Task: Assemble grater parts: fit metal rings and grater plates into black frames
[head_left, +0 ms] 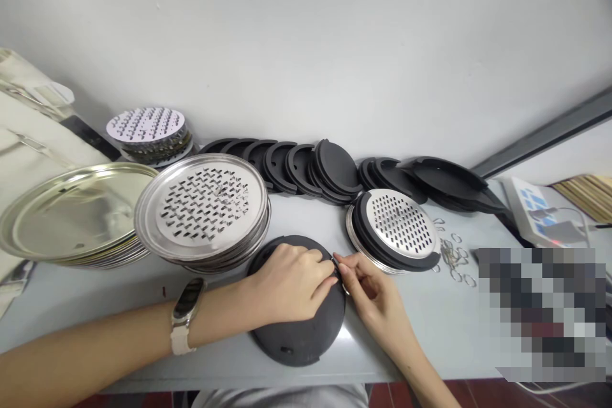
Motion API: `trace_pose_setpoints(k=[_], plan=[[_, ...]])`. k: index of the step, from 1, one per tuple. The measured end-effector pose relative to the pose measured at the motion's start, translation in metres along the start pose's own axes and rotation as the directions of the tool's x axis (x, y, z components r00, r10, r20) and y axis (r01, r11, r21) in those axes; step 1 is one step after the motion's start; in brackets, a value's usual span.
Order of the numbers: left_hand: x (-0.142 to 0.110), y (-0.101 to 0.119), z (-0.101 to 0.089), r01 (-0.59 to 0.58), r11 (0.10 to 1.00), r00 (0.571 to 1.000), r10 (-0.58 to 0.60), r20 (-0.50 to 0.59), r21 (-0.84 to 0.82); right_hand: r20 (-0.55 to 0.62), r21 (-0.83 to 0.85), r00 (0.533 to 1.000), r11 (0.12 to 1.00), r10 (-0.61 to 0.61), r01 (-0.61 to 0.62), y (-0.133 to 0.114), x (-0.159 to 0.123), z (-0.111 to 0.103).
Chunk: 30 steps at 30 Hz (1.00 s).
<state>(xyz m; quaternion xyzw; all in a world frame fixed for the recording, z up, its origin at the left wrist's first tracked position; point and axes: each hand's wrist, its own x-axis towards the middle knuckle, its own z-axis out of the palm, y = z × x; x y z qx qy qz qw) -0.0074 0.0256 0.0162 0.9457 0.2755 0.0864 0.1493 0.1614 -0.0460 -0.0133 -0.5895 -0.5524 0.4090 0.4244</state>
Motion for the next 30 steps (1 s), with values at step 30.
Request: trace_pose_setpoints(k=[30], plan=[[-0.0016,0.0030,0.0034,0.046,0.999,0.999,-0.046,-0.010,0.011,-0.054,-0.121,0.998,0.993,-0.021,0.014,0.0034,-0.0068,0.0045]])
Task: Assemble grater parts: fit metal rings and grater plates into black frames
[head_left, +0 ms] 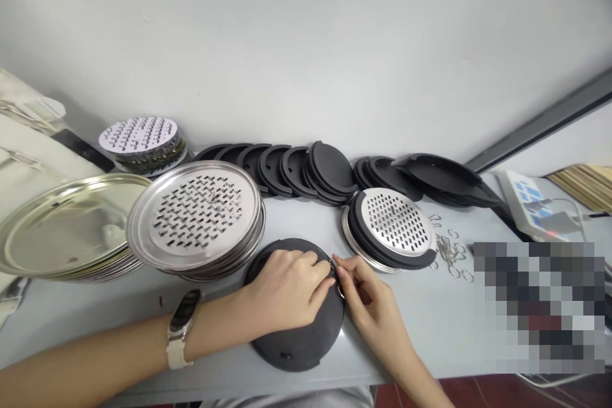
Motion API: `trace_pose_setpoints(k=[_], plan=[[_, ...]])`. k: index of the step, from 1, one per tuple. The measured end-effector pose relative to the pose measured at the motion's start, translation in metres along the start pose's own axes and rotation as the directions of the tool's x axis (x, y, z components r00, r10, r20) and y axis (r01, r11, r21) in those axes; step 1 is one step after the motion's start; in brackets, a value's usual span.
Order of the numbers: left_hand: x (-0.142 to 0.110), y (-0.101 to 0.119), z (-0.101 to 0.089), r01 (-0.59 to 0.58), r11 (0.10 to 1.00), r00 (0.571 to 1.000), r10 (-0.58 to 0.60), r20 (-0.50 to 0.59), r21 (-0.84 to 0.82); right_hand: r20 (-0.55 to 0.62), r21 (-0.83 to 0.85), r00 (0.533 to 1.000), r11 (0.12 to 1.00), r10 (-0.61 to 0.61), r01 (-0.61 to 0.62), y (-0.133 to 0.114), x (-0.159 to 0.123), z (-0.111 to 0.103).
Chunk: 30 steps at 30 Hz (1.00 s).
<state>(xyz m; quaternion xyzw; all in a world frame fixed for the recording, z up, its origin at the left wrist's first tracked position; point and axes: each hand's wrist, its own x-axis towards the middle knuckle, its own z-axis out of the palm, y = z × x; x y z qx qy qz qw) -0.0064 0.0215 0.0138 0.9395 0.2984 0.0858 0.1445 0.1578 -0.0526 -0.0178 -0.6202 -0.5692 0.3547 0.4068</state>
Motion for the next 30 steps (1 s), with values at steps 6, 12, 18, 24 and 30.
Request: trace_pose_setpoints(k=[6,12,18,24,30], plan=[[0.0000,-0.0001,0.0012,0.008,1.000,1.000,-0.008,0.011,0.020,-0.006,-0.002,1.000,1.000,0.007,-0.007,0.0006,-0.0013,0.0002],[-0.0003,0.0014,0.0017,0.036,0.999,0.999,-0.037,0.019,0.036,-0.001,-0.003,1.000,1.000,0.024,-0.024,0.0014,-0.0017,-0.0001],[0.0009,0.0022,0.0029,0.049,0.998,0.999,-0.049,0.013,0.048,-0.001,0.011,1.000,1.000,0.029,-0.029,0.0043,-0.0021,0.0003],[0.0014,-0.0002,0.0036,0.083,0.995,0.997,-0.082,-0.015,0.061,-0.034,0.013,0.999,0.999,0.040,-0.039,0.0069,-0.0055,-0.0022],[0.0041,-0.0027,0.0029,0.109,0.992,0.994,-0.107,-0.025,0.064,-0.042,0.038,0.999,0.999,0.024,-0.023,0.0058,-0.0023,-0.0006]])
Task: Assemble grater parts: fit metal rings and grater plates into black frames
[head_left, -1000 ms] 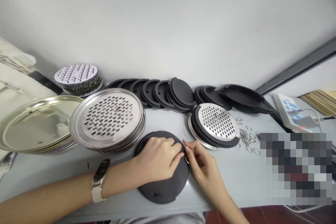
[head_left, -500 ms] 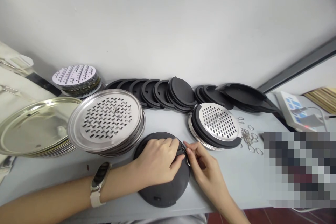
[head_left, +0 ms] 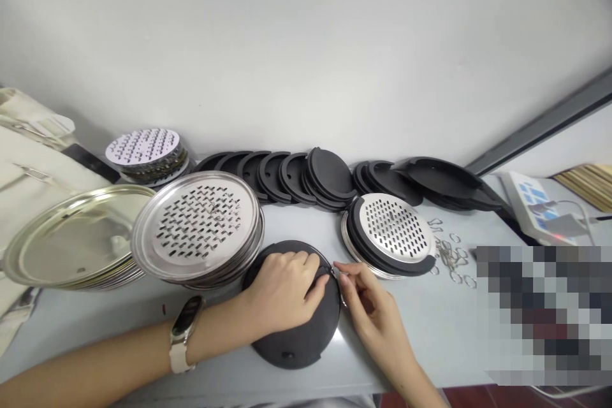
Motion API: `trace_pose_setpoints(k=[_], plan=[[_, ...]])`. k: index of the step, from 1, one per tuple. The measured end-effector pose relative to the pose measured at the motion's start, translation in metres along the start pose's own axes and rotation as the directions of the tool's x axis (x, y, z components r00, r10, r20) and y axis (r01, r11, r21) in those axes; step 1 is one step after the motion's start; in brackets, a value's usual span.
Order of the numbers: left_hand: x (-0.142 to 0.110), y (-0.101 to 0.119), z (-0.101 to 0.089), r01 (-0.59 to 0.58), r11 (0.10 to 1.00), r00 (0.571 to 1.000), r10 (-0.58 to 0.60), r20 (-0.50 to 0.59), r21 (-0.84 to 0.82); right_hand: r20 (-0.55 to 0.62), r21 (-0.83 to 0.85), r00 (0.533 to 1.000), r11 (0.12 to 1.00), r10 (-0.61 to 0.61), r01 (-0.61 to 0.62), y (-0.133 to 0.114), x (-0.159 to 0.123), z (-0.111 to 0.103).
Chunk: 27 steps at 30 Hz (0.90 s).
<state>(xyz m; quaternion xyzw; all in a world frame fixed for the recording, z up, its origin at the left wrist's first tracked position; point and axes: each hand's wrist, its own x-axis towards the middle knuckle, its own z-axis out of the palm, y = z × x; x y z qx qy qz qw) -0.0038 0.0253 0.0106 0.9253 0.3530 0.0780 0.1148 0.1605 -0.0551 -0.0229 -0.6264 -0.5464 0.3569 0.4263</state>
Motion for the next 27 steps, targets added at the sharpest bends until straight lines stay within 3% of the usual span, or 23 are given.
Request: trace_pose_setpoints(k=[5,17,21,27], plan=[[0.000,-0.001,0.000,-0.012,1.000,1.000,0.012,0.000,-0.009,-0.036,-0.003,0.999,1.000,-0.014,0.014,-0.001,0.002,0.001],[-0.004,-0.004,-0.001,-0.114,0.993,0.993,0.114,0.014,0.007,0.001,-0.058,0.994,0.992,-0.111,0.111,-0.003,0.005,0.003],[-0.001,-0.005,-0.002,-0.015,0.989,0.998,0.006,-0.060,-0.146,-0.007,-0.068,0.993,0.991,-0.117,0.116,-0.004,0.005,0.003],[0.008,-0.011,0.000,-0.041,0.873,0.994,-0.012,-0.105,-0.486,0.004,-0.064,0.989,0.987,-0.148,0.148,-0.006,0.004,0.004]])
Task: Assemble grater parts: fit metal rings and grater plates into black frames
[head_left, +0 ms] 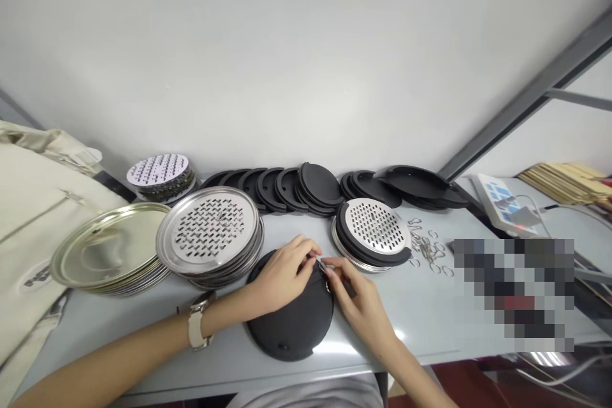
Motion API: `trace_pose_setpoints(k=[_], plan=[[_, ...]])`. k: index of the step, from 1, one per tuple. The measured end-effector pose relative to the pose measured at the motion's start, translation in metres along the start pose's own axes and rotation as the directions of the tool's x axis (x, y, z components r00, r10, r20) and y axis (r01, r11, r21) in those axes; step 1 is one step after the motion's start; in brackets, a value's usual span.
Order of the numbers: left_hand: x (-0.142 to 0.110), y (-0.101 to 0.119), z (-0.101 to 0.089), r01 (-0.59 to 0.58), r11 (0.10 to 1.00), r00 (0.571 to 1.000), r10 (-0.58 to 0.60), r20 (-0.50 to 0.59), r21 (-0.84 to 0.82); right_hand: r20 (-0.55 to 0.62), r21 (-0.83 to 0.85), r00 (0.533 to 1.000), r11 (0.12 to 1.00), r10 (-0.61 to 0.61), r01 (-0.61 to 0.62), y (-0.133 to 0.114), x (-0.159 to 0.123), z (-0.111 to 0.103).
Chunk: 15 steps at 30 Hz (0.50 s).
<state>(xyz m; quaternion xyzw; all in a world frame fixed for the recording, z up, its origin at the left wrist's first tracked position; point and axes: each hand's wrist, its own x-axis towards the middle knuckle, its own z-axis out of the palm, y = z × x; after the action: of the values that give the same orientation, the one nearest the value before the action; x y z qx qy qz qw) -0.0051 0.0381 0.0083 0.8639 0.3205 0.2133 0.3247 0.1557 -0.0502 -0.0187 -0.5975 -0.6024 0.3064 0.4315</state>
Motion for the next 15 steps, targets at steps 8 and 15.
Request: trace_pose_setpoints(k=[8,15], plan=[[0.0023,-0.0023,0.0001,0.025,0.992,0.999,-0.022,0.024,-0.124,-0.018,0.001,0.998,0.998,-0.055,0.055,-0.0004,-0.0012,-0.0011],[-0.0002,0.0027,-0.0004,0.007,0.996,1.000,-0.007,-0.004,-0.086,-0.031,0.019,0.997,0.997,-0.070,0.071,-0.0024,-0.0007,-0.0006]])
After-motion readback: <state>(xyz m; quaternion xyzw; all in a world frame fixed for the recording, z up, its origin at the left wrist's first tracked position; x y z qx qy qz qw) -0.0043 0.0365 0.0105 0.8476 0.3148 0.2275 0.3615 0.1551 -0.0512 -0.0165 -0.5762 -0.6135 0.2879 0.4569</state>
